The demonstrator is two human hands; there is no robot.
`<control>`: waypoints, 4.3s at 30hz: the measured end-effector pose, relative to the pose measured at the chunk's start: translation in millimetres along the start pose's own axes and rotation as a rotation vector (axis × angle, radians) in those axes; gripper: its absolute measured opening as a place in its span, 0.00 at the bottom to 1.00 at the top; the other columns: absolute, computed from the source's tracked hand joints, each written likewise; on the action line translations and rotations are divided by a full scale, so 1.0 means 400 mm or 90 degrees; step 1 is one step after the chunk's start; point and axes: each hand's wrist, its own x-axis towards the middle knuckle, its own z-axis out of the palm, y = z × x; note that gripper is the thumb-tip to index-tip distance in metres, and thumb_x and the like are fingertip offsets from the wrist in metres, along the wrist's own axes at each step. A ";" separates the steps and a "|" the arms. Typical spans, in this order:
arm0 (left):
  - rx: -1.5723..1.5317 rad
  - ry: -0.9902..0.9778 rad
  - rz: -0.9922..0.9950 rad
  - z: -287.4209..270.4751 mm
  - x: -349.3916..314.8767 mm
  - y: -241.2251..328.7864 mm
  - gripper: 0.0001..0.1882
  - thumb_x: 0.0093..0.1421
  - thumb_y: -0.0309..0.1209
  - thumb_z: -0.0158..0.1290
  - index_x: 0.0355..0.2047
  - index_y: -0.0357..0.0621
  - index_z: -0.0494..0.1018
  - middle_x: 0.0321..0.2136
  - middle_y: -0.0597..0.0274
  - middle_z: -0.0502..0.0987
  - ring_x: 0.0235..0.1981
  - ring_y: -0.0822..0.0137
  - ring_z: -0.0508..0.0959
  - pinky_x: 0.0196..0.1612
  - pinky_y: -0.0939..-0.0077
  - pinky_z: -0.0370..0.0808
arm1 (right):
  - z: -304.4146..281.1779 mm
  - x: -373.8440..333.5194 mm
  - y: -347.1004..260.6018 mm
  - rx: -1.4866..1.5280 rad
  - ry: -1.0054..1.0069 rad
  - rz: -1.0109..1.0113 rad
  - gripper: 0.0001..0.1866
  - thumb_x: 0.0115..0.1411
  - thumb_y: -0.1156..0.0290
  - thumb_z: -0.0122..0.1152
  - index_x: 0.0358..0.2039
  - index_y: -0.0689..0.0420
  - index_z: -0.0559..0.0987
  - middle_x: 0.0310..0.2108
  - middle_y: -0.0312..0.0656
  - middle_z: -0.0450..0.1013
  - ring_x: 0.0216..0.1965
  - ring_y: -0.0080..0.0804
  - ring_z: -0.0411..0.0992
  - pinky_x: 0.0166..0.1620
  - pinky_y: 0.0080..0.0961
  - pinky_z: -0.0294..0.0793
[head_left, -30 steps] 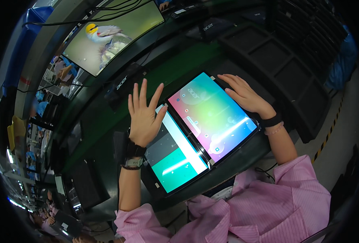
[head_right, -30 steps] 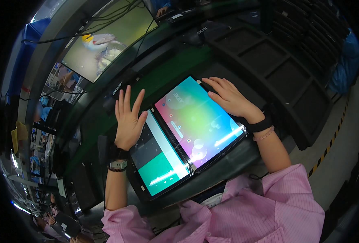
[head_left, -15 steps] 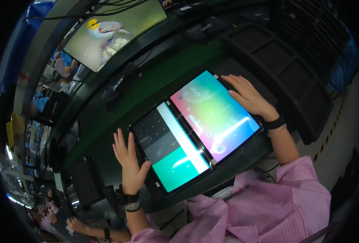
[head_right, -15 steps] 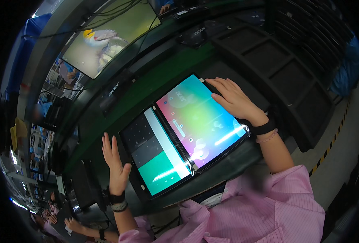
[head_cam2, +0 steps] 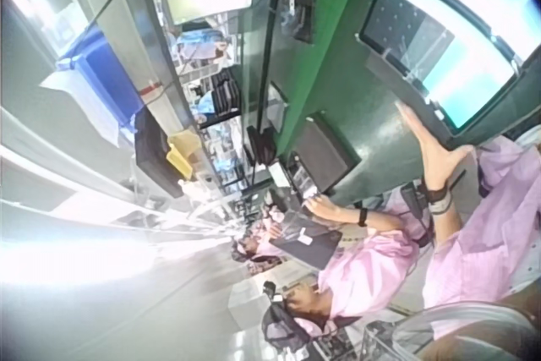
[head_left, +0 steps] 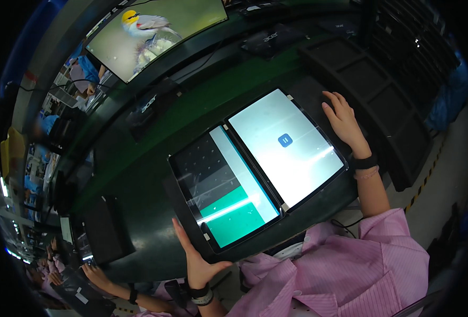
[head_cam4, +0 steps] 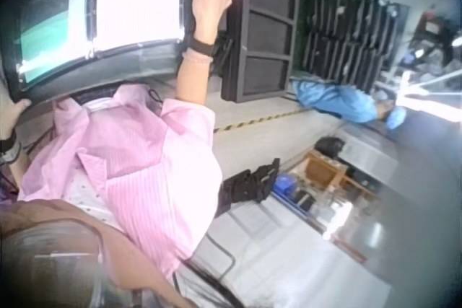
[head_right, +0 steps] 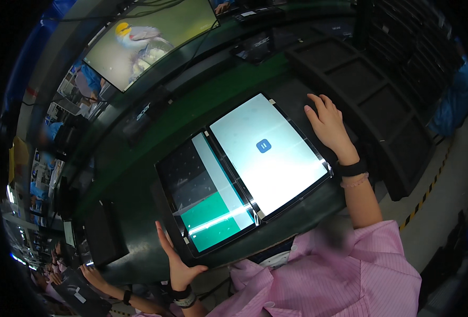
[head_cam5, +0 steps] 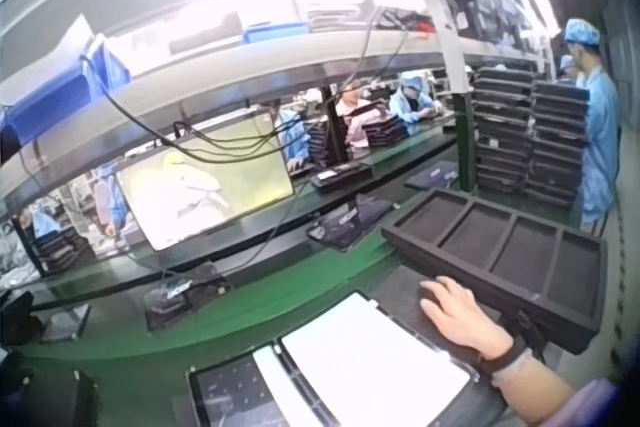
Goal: The recorder is removing protective films and performing touch screen tests on multiple tablet devices on an assembly line.
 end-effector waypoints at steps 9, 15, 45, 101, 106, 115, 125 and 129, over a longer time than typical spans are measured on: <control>0.122 0.063 0.026 0.029 -0.020 -0.002 0.73 0.26 0.43 0.72 0.62 0.45 0.29 0.64 0.52 0.32 0.63 0.53 0.44 0.62 0.60 0.49 | -0.029 0.011 -0.019 0.074 -0.067 0.047 0.24 0.60 0.55 0.44 0.53 0.52 0.67 0.53 0.52 0.61 0.56 0.44 0.57 0.57 0.36 0.50; 0.062 0.144 -0.006 0.047 0.012 0.016 0.71 0.28 0.36 0.72 0.63 0.47 0.29 0.64 0.53 0.35 0.61 0.53 0.51 0.60 0.62 0.56 | -0.039 0.007 0.000 0.084 -0.082 0.024 0.23 0.59 0.55 0.45 0.52 0.51 0.69 0.51 0.49 0.62 0.54 0.40 0.57 0.56 0.34 0.50; 0.485 0.074 0.072 0.115 -0.029 0.144 0.24 0.38 0.37 0.62 0.40 0.56 0.76 0.61 0.47 0.46 0.62 0.40 0.39 0.60 0.42 0.41 | -0.113 -0.253 -0.108 0.102 -0.075 -0.402 0.11 0.48 0.69 0.51 0.28 0.51 0.82 0.47 0.46 0.68 0.56 0.45 0.58 0.61 0.53 0.37; 0.479 0.269 0.039 0.132 -0.078 0.091 0.23 0.52 0.45 0.47 0.46 0.48 0.71 0.59 0.44 0.52 0.62 0.43 0.43 0.59 0.45 0.43 | -0.104 -0.248 -0.131 0.139 -0.090 -0.362 0.13 0.49 0.72 0.49 0.32 0.53 0.81 0.47 0.49 0.66 0.55 0.46 0.59 0.60 0.50 0.44; 0.474 0.253 0.052 0.137 -0.068 0.090 0.22 0.51 0.41 0.48 0.46 0.48 0.71 0.59 0.44 0.52 0.62 0.43 0.44 0.59 0.46 0.43 | -0.106 -0.245 -0.125 0.128 -0.060 -0.343 0.13 0.52 0.72 0.47 0.32 0.56 0.81 0.48 0.50 0.65 0.56 0.46 0.58 0.60 0.49 0.44; 0.466 0.228 0.075 0.142 -0.059 0.082 0.20 0.50 0.39 0.48 0.43 0.49 0.73 0.59 0.43 0.51 0.62 0.43 0.43 0.59 0.45 0.43 | -0.100 -0.231 -0.104 0.126 -0.039 -0.294 0.13 0.54 0.73 0.45 0.32 0.56 0.81 0.49 0.49 0.65 0.56 0.47 0.56 0.60 0.45 0.45; 0.412 0.299 0.077 0.142 -0.052 0.072 0.22 0.46 0.41 0.51 0.44 0.54 0.74 0.59 0.41 0.49 0.61 0.40 0.43 0.58 0.40 0.44 | -0.090 -0.233 -0.088 0.134 -0.018 -0.272 0.14 0.55 0.72 0.44 0.32 0.57 0.81 0.49 0.49 0.65 0.56 0.46 0.57 0.60 0.44 0.47; 0.453 0.247 0.063 0.136 -0.054 0.068 0.23 0.46 0.42 0.51 0.44 0.54 0.73 0.59 0.42 0.49 0.61 0.40 0.42 0.58 0.41 0.42 | -0.086 -0.230 -0.087 0.135 -0.018 -0.268 0.14 0.55 0.72 0.44 0.33 0.57 0.81 0.49 0.49 0.65 0.56 0.46 0.57 0.59 0.44 0.47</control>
